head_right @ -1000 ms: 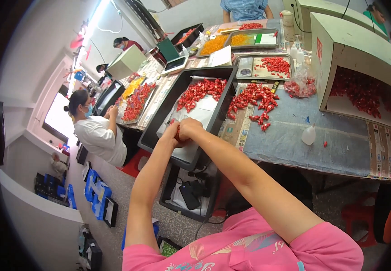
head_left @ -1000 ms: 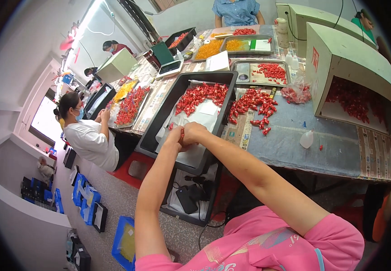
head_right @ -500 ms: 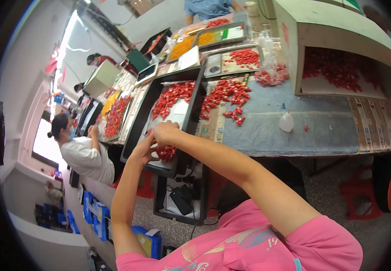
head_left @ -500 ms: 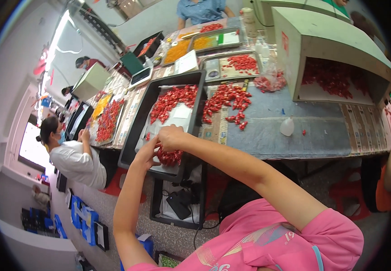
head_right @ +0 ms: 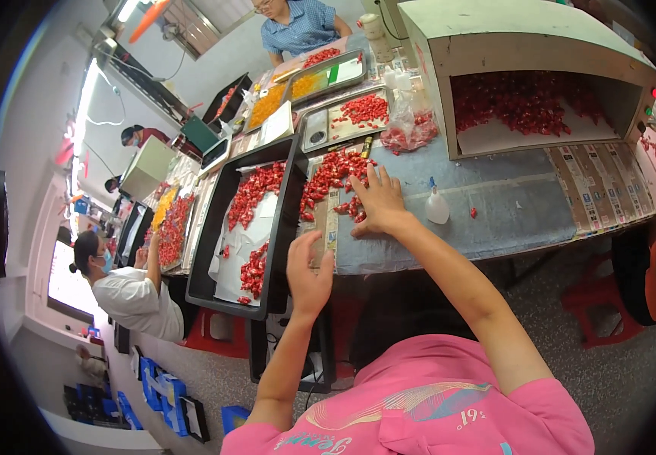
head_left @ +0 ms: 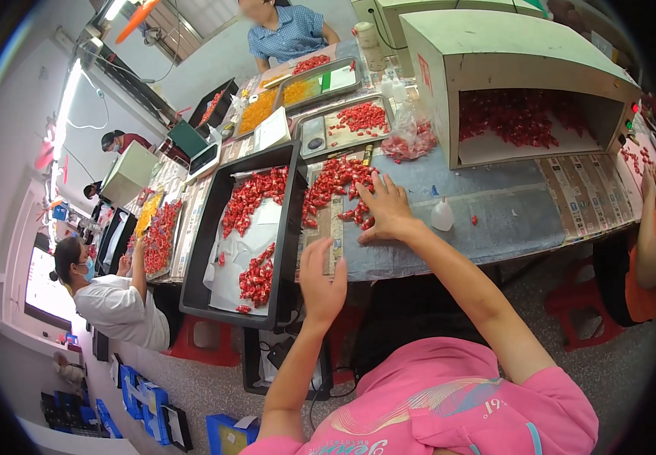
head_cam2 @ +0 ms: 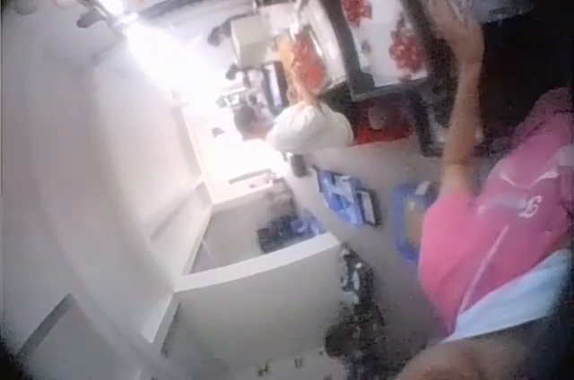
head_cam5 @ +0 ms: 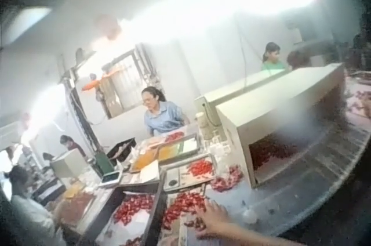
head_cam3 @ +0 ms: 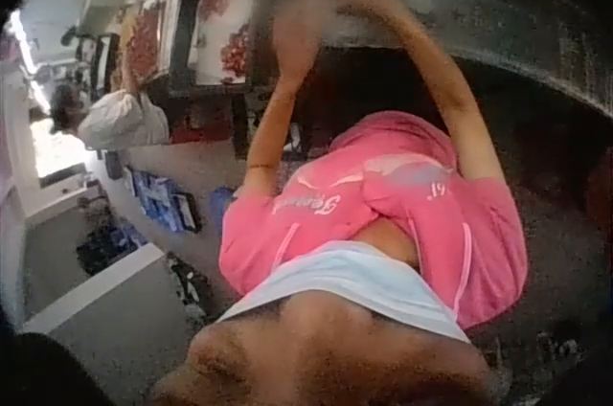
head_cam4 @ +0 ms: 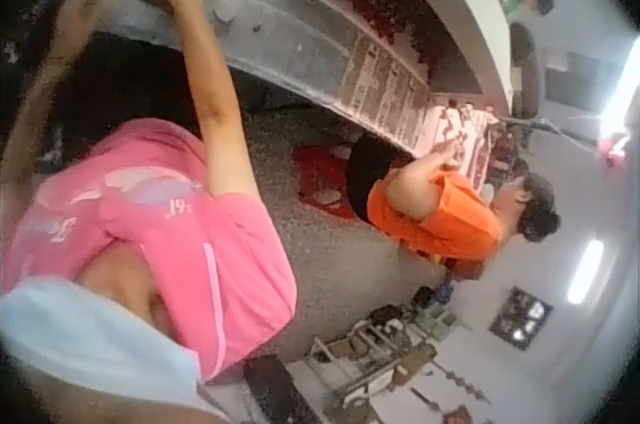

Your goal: The person assembles small figurines by hand, applying adhesive from a squeeze bottle and joining components together. The person transfers figurines from the table into a tray and glues additional figurine parts together.

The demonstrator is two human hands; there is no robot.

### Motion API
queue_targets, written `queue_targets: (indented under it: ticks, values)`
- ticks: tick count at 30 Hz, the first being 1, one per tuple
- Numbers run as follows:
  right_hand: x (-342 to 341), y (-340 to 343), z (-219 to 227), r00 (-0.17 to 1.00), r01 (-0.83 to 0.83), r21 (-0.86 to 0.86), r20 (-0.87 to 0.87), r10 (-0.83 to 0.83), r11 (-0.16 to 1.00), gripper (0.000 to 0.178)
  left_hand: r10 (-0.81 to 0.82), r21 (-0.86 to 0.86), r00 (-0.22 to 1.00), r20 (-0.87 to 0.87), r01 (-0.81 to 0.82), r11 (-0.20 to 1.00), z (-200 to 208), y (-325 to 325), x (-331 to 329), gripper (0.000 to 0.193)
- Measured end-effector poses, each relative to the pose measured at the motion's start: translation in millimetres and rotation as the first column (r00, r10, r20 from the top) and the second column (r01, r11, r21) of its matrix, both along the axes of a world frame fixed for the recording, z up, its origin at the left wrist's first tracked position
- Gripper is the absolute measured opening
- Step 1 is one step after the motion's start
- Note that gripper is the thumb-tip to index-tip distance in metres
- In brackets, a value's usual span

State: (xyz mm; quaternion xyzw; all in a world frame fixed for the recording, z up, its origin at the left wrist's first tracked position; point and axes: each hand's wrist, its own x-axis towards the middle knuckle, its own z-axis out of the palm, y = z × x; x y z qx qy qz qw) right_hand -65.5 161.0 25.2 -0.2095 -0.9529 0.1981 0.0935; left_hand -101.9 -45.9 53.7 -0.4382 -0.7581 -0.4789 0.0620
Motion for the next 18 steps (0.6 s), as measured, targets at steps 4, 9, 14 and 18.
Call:
queue_targets:
  ticks: [4, 9, 14, 18]
  values:
    - [-16.9, 17.7, -10.9, 1.0, 0.026, -0.021, 0.014, -0.026, 0.999, 0.123, 0.103, -0.036, 0.952, -0.29, -0.118, 0.992, -32.4, 19.0, -56.9, 0.033]
    - [-33.6, 31.1, -18.5, 1.0, 0.023, -0.028, 0.009, -0.023, 0.999, 0.121, 0.091, -0.11, 0.949, -0.3, -0.129, 0.986, -25.8, 6.5, -82.0, 0.034]
    - [-44.6, 30.7, -24.3, 0.992, -0.04, -0.045, -0.12, 0.034, 0.998, 0.116, 0.194, -0.086, 0.942, -0.275, -0.225, 0.971, -30.0, -13.0, -105.4, 0.031]
    - [-56.5, 31.4, -37.5, 0.961, -0.032, 0.075, -0.272, 0.051, 0.997, 0.114, 0.215, -0.063, 0.906, -0.365, -0.254, 0.965, -31.3, -1.8, -107.4, 0.032]
